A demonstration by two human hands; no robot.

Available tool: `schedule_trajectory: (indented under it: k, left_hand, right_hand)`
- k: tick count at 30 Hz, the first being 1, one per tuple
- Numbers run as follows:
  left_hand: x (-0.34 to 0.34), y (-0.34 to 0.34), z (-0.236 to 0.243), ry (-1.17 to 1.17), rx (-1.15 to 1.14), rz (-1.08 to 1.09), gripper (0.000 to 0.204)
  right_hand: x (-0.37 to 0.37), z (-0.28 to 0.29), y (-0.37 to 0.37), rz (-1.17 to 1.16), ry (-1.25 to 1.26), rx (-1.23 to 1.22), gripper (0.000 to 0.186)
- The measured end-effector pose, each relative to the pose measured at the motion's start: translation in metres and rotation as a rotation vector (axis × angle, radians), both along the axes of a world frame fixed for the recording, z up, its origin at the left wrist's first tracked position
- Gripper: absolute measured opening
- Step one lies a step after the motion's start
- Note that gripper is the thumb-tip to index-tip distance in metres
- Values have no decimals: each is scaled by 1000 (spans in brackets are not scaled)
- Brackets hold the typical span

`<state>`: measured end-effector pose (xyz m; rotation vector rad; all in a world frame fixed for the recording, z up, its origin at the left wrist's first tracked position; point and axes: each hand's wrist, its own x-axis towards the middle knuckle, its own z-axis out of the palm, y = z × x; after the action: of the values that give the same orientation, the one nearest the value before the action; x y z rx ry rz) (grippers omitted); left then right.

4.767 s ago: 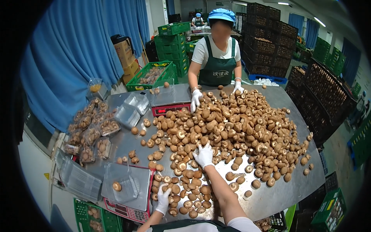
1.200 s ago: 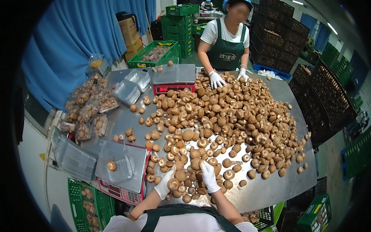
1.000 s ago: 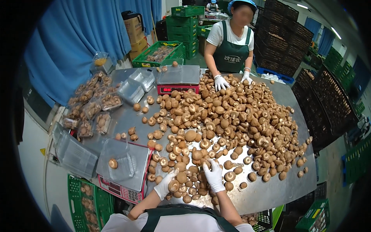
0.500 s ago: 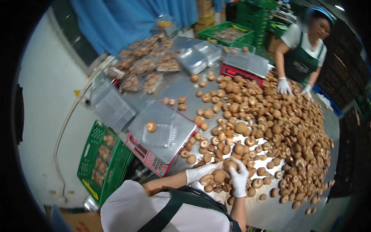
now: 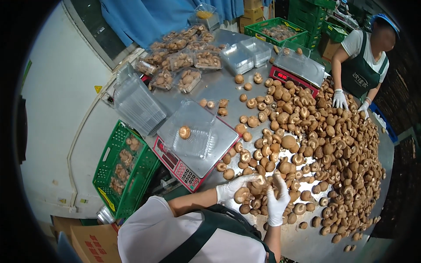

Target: The person removes plastic containers from bags, sorts mushrooms from a pile on the table, packs the mushrooms into the containers, and weighs them on a digital scale.

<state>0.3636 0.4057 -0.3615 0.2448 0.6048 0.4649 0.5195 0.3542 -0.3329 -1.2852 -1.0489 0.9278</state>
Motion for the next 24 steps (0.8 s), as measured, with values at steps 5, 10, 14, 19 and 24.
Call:
schedule_trajectory:
  k: [5, 10, 14, 19, 24]
  left_hand:
    - [-22, 11, 7, -66, 87, 26, 42]
    - [-77, 44, 59, 285, 497, 221, 45]
    - [-134, 68, 78, 412, 745, 497, 45]
    - [-177, 83, 78, 779, 1106, 512, 43]
    - [-192, 82, 78, 1055, 1302, 398, 31]
  right_hand:
    - [15, -1, -3, -80, -19, -72, 31]
    - [31, -24, -10, -124, -95, -155, 27]
    - [27, -16, -10, -96, -95, -186, 25]
    - [24, -10, -10, -58, -176, -208, 22]
    - [23, -8, -11, -40, -188, -214, 21]
